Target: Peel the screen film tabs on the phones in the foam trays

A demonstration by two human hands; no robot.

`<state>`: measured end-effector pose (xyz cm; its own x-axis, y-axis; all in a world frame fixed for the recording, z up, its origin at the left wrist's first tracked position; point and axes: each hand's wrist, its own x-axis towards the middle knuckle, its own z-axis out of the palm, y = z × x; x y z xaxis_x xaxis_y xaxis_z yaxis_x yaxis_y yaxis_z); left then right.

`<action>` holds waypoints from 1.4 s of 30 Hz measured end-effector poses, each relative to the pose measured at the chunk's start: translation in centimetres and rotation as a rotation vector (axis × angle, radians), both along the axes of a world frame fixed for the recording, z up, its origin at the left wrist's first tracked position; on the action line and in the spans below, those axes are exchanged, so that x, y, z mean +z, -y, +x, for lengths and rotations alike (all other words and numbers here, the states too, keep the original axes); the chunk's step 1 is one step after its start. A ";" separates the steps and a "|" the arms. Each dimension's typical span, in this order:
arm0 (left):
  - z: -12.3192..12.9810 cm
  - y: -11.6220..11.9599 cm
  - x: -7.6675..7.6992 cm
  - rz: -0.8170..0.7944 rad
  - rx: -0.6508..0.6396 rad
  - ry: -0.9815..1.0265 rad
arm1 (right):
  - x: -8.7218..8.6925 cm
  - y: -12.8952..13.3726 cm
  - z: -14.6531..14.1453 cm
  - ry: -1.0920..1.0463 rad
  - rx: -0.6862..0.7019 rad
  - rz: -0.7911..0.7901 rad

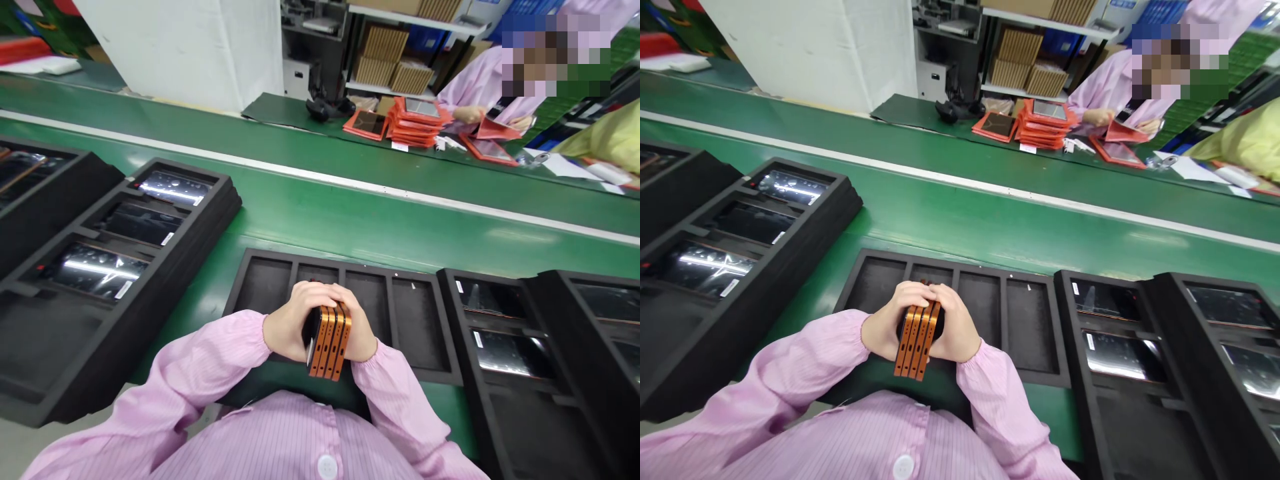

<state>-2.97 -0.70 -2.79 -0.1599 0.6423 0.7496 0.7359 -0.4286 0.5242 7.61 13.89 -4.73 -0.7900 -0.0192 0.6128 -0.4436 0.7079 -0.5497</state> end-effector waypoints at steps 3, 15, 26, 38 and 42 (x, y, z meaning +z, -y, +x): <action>-0.2 0.3 -0.6 0.033 0.067 -0.149 | 1.4 -0.3 0.0 -0.156 -0.011 0.109; 1.6 2.6 -4.4 -0.124 0.093 -0.170 | -0.4 2.8 3.3 0.182 -0.162 0.128; 0.5 3.9 -4.5 -0.486 -0.131 -0.331 | -0.3 3.3 6.0 0.415 -0.060 -0.029; 1.1 3.9 -3.5 -0.377 -0.143 0.696 | -0.7 2.2 2.5 0.451 -0.199 -0.902; 1.9 -0.1 -3.0 -0.147 0.279 1.263 | -0.6 1.9 -1.3 0.510 -0.300 -1.110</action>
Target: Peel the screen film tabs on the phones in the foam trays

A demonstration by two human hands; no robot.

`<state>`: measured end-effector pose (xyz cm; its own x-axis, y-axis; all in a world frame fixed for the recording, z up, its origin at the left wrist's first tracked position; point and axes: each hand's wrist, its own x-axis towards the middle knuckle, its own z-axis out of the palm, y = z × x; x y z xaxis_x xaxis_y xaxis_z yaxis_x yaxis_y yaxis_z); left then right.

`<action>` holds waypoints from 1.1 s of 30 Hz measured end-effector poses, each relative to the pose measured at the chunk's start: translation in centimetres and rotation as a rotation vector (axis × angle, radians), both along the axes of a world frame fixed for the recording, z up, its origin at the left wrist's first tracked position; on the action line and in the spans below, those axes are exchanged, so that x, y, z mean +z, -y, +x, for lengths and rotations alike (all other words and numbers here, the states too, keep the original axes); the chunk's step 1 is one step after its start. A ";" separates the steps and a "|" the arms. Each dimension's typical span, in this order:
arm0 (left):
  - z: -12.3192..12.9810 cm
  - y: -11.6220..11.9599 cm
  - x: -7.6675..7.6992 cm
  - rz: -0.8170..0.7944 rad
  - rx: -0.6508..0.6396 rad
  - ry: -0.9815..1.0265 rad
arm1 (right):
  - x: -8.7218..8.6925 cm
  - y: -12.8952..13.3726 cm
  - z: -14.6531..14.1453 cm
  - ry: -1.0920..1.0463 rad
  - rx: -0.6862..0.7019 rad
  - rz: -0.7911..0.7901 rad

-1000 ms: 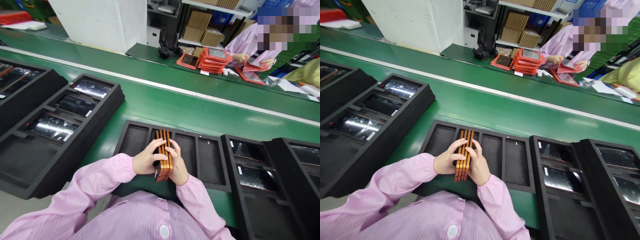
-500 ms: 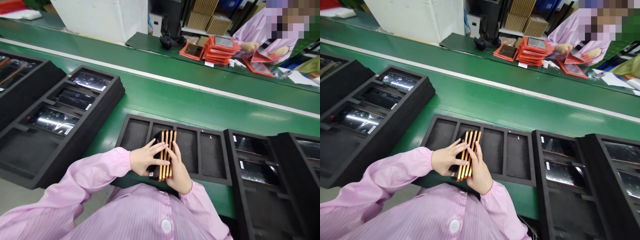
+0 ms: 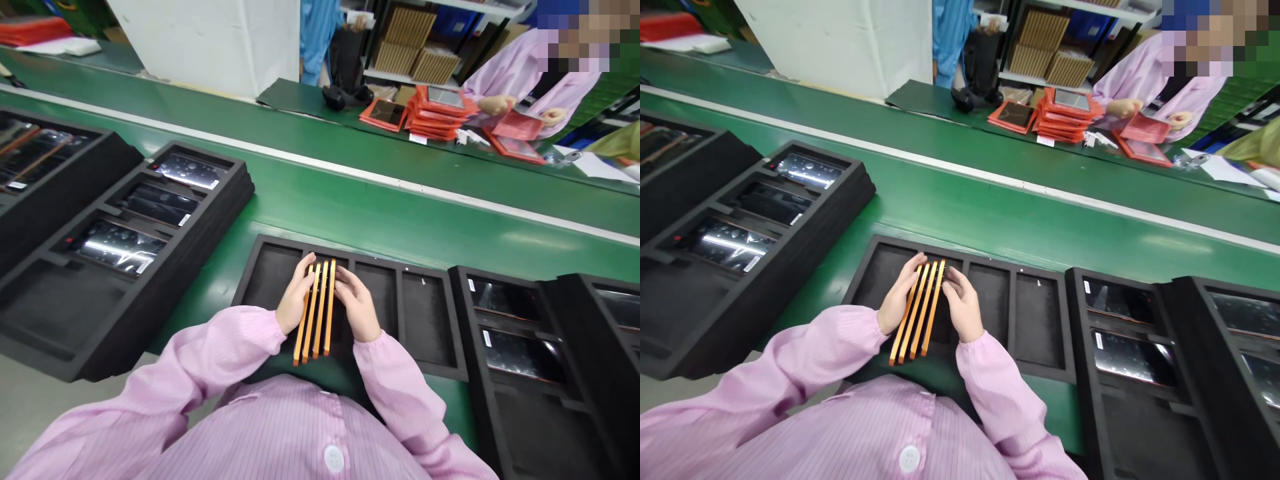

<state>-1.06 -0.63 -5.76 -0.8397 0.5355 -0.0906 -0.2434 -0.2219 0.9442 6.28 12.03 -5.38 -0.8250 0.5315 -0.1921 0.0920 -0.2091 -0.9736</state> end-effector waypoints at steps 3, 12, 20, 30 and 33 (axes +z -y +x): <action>0.3 -2.2 -0.2 0.072 0.113 0.264 | 0.0 1.4 -2.1 -0.045 -0.079 -0.172; -0.4 -3.6 2.8 0.301 0.043 0.146 | 3.3 2.1 -3.3 -0.224 -0.221 0.033; -2.7 -4.6 1.4 0.343 -0.077 -0.130 | 1.2 0.9 -4.0 -0.328 -0.161 0.181; -5.6 -2.6 0.6 0.124 -0.383 -0.278 | 0.9 -1.6 -1.8 -0.184 0.183 0.149; -6.4 -1.9 1.0 0.130 -0.538 -0.327 | 0.9 -2.3 -1.3 -0.224 0.261 0.107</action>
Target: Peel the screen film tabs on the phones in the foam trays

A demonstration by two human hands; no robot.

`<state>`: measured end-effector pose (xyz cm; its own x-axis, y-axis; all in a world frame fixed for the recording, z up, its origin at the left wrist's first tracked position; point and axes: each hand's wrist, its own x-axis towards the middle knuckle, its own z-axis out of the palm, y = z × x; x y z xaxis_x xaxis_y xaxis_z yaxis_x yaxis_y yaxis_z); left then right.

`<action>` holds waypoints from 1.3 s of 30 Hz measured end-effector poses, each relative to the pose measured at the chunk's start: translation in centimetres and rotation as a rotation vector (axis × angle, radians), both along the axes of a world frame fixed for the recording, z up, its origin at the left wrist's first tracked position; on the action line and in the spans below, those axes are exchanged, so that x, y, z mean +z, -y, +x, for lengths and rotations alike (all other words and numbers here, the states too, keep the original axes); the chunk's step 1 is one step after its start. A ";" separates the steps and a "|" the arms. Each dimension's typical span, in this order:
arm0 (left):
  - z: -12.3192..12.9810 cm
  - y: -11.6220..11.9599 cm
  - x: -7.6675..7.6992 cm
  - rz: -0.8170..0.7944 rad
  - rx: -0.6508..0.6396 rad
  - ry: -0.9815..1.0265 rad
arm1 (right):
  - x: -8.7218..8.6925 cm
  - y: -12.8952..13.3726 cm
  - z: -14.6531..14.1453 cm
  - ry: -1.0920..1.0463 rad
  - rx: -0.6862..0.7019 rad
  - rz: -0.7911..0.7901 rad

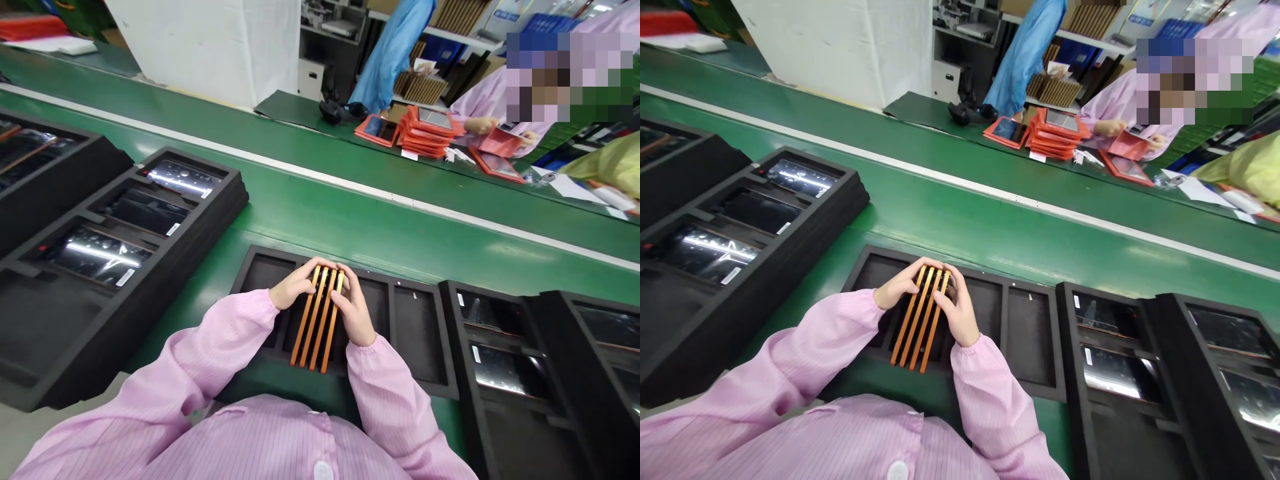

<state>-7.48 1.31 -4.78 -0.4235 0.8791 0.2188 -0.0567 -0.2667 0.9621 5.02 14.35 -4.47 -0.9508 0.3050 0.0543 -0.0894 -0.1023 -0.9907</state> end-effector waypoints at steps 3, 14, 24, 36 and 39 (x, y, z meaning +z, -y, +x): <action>-0.5 0.6 0.5 0.001 -0.119 -0.055 | -0.1 -0.2 0.4 -0.056 0.064 -0.052; -1.4 1.7 1.4 0.063 -0.214 -0.350 | 0.5 -0.5 0.9 -0.091 0.176 0.012; -1.4 1.8 2.1 0.059 -0.221 -0.445 | 0.7 -0.4 0.8 -0.087 0.179 0.075; 0.1 1.5 1.9 0.023 -0.048 -0.490 | 1.0 0.1 1.0 -0.100 0.141 0.148; 0.3 1.4 1.9 0.016 -0.039 -0.461 | 1.0 0.1 1.0 -0.110 0.131 0.145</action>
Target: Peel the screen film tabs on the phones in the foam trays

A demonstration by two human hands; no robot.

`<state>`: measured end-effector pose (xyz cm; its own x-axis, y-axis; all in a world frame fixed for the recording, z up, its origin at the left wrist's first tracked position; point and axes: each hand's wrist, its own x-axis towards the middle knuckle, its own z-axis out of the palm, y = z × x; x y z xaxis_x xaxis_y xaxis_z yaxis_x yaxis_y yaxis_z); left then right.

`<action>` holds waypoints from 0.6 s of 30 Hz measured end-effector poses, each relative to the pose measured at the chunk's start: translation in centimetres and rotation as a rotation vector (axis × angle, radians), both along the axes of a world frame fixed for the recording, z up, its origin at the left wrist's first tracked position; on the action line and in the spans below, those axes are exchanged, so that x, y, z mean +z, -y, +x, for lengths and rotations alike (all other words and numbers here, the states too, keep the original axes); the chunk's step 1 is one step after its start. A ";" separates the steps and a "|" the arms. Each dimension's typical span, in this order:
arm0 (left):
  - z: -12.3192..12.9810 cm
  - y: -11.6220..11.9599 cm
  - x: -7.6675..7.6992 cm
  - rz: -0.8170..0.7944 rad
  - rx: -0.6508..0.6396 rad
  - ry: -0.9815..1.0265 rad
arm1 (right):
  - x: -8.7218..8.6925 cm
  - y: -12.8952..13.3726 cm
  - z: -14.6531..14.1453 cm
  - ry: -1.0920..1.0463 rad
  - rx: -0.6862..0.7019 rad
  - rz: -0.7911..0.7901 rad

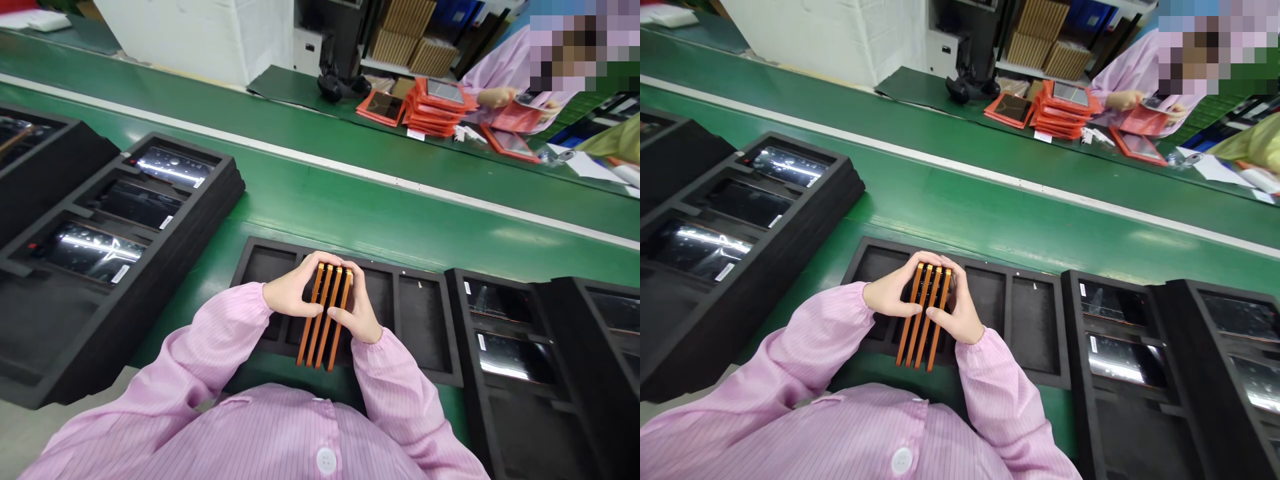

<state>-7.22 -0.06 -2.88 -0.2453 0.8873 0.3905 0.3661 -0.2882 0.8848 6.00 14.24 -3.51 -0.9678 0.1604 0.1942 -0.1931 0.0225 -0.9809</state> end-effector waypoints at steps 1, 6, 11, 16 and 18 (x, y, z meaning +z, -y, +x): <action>0.0 -0.1 0.0 0.007 0.003 0.004 | -0.1 0.0 0.0 -0.008 -0.002 -0.006; -0.1 -0.3 -0.3 0.059 -0.059 0.067 | -0.5 0.4 -0.3 -0.057 -0.101 -0.022; -0.2 -0.4 -0.4 0.023 -0.030 0.117 | -0.6 0.7 -0.5 -0.064 -0.179 0.003; -0.2 -0.5 -0.5 0.017 -0.055 0.134 | -0.6 0.7 -0.5 -0.078 -0.193 -0.029; -0.2 -0.5 -0.5 0.026 -0.054 0.130 | -0.6 0.8 -0.5 -0.073 -0.211 -0.033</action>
